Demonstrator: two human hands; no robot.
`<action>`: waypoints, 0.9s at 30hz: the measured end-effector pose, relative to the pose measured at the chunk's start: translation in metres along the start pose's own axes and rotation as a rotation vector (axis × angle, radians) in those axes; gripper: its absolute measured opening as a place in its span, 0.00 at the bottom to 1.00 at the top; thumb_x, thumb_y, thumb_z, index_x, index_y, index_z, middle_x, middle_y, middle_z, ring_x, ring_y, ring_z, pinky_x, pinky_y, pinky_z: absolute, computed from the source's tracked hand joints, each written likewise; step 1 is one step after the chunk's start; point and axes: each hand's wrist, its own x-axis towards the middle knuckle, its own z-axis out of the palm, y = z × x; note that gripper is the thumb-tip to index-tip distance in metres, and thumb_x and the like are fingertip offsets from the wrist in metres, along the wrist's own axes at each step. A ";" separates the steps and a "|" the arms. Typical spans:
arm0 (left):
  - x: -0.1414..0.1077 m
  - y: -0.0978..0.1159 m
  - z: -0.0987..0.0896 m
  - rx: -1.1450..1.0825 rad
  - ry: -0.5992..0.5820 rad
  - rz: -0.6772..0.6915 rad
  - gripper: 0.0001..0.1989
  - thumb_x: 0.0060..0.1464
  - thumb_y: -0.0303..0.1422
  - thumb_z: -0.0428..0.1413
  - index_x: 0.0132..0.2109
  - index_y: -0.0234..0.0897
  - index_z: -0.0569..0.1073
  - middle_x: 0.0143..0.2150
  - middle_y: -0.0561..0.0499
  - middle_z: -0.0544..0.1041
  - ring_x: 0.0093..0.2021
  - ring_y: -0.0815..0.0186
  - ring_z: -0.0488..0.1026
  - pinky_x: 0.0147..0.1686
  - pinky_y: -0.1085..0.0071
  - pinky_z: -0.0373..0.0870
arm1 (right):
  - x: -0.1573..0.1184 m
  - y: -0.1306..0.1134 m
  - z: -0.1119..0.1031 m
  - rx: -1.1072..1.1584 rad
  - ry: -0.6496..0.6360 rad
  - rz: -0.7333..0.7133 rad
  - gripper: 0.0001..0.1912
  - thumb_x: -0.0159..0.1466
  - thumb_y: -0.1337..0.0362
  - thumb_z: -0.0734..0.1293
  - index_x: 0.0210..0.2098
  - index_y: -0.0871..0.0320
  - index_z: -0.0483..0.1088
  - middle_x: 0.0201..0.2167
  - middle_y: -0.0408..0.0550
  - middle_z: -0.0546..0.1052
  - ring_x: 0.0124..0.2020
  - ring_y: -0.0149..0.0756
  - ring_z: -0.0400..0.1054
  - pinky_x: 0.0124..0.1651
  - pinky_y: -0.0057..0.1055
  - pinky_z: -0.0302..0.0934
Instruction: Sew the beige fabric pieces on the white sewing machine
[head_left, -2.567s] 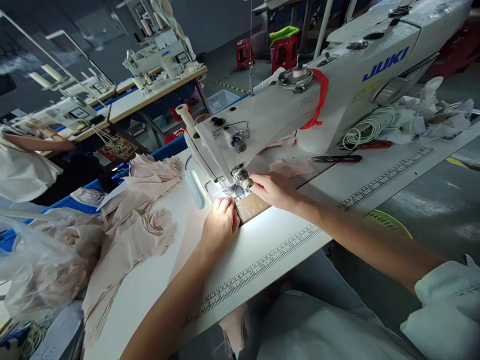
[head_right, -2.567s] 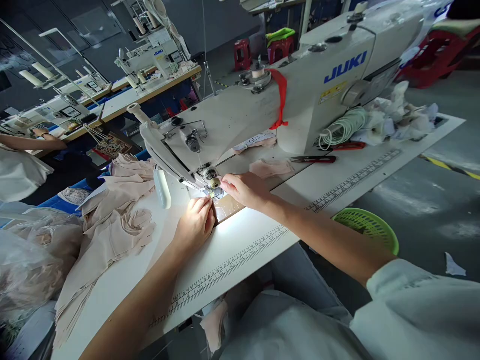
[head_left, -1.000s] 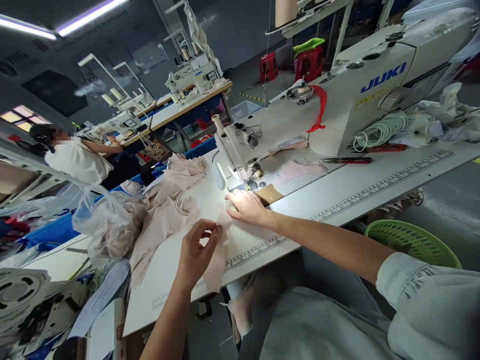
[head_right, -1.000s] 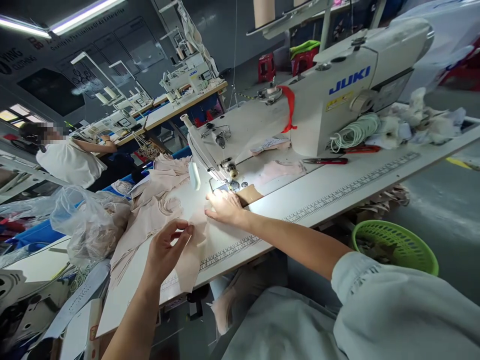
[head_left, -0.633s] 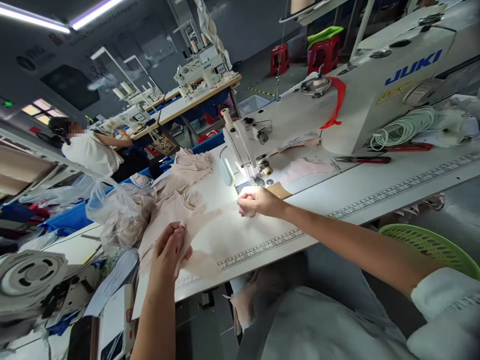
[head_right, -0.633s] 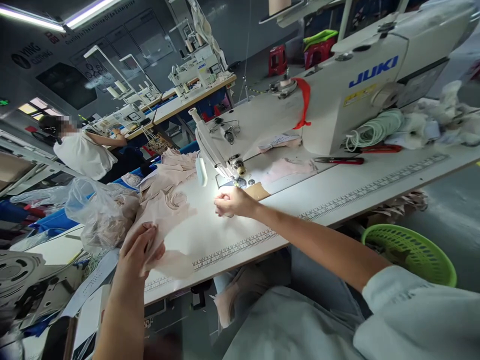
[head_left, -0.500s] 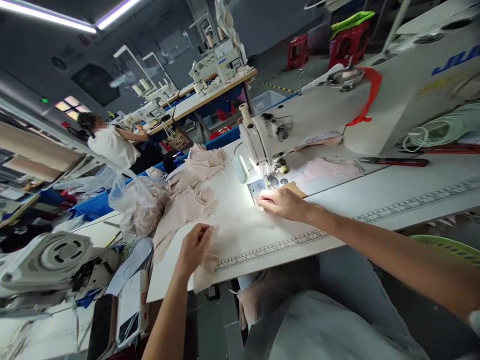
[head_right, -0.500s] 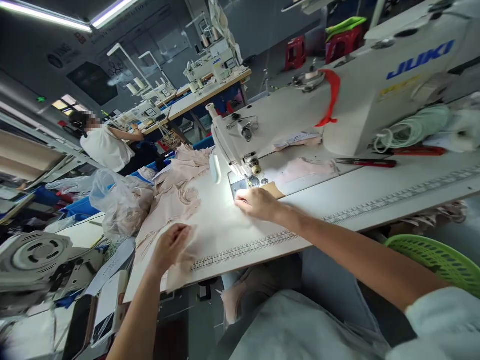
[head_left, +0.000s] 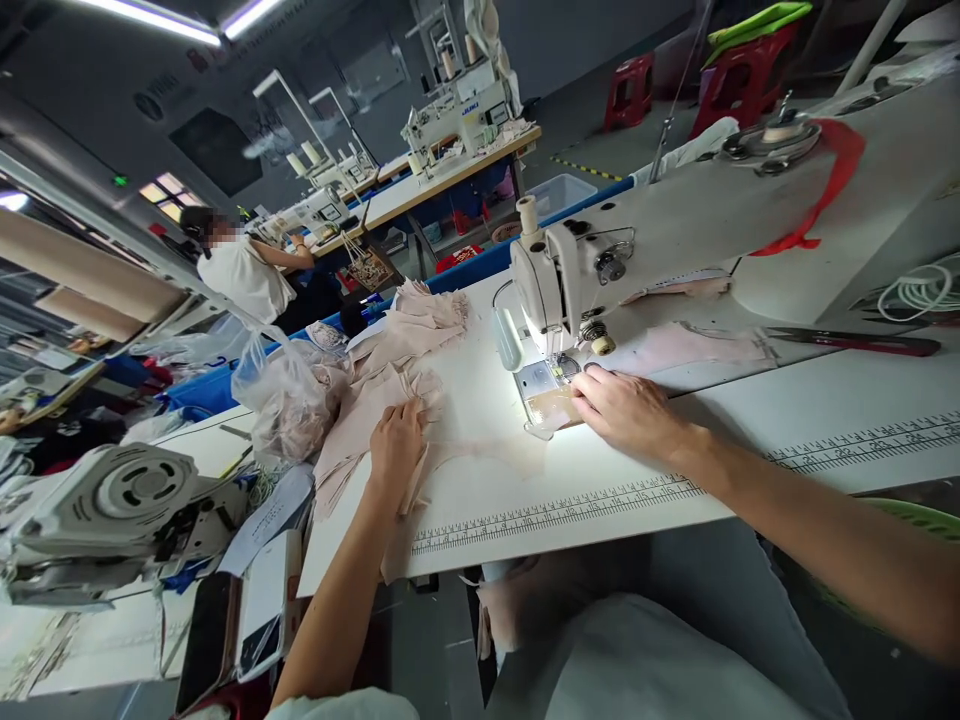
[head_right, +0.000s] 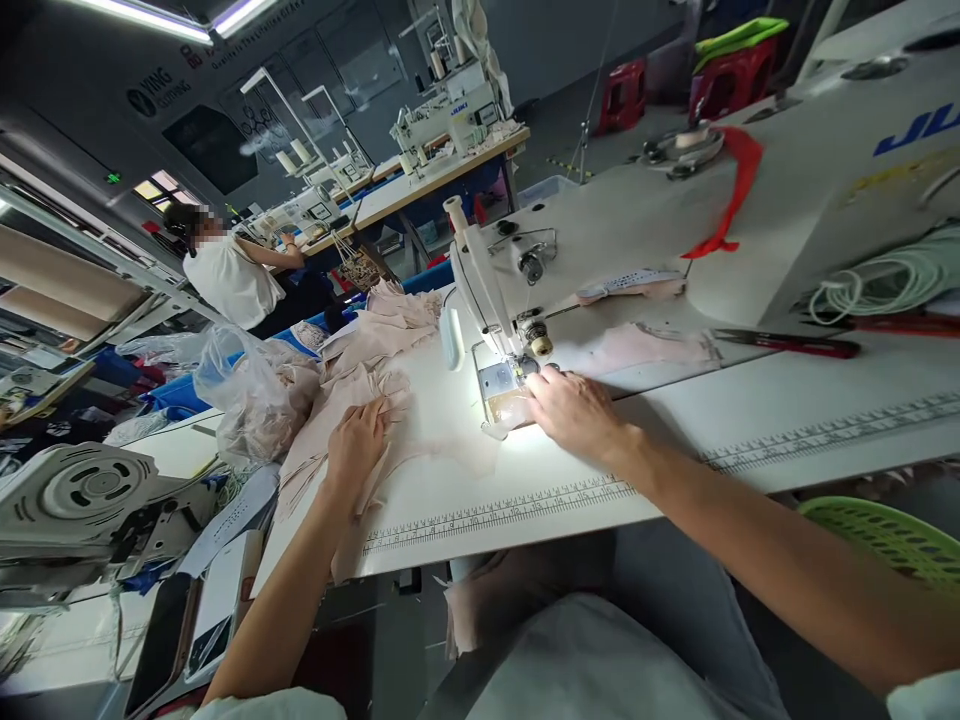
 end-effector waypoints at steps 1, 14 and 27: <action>0.001 0.000 0.002 -0.005 0.007 -0.003 0.18 0.65 0.26 0.48 0.56 0.33 0.76 0.45 0.39 0.83 0.49 0.52 0.79 0.45 0.62 0.74 | 0.000 0.002 0.000 0.017 -0.005 -0.011 0.12 0.70 0.67 0.56 0.33 0.59 0.69 0.32 0.52 0.74 0.29 0.36 0.63 0.33 0.34 0.47; 0.004 -0.026 -0.026 -0.631 0.275 -0.342 0.14 0.62 0.43 0.51 0.40 0.38 0.74 0.34 0.48 0.82 0.31 0.64 0.78 0.36 0.69 0.74 | -0.020 0.023 -0.007 0.170 0.151 -0.130 0.15 0.73 0.67 0.55 0.39 0.58 0.73 0.37 0.52 0.77 0.37 0.39 0.69 0.40 0.35 0.59; 0.016 -0.007 -0.030 -0.717 0.311 -0.320 0.15 0.58 0.46 0.53 0.35 0.38 0.74 0.32 0.48 0.79 0.34 0.61 0.75 0.37 0.65 0.72 | -0.022 0.025 -0.007 0.264 0.195 -0.202 0.14 0.71 0.71 0.57 0.38 0.58 0.73 0.36 0.52 0.77 0.36 0.38 0.70 0.37 0.35 0.62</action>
